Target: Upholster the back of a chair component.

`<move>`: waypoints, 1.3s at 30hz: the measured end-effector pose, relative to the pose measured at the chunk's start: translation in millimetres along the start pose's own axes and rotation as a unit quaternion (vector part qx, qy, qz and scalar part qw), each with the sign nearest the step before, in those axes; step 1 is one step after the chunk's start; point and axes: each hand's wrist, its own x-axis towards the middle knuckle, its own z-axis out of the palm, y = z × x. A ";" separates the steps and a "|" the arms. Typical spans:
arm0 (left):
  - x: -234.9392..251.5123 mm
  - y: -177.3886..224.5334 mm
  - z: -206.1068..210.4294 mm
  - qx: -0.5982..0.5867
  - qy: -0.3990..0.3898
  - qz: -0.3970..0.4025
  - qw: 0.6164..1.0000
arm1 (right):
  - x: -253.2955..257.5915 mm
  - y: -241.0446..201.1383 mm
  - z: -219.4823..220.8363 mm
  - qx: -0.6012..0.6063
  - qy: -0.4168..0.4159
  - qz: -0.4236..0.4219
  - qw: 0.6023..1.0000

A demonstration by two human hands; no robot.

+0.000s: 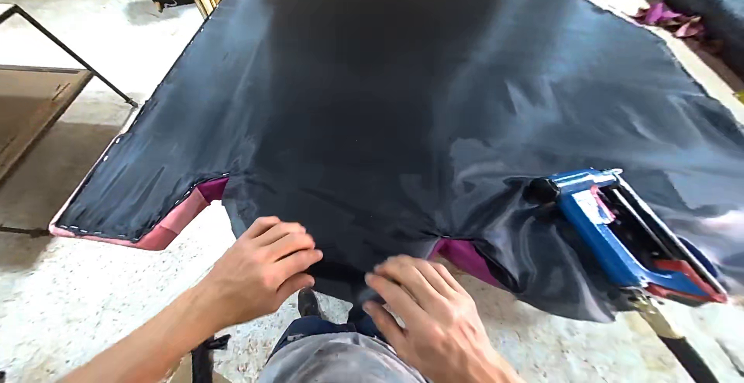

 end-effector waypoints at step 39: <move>21.9 19.8 30.1 0.003 0.121 0.066 0.990 | 19.6 24.9 32.1 -0.041 0.027 -0.149 0.988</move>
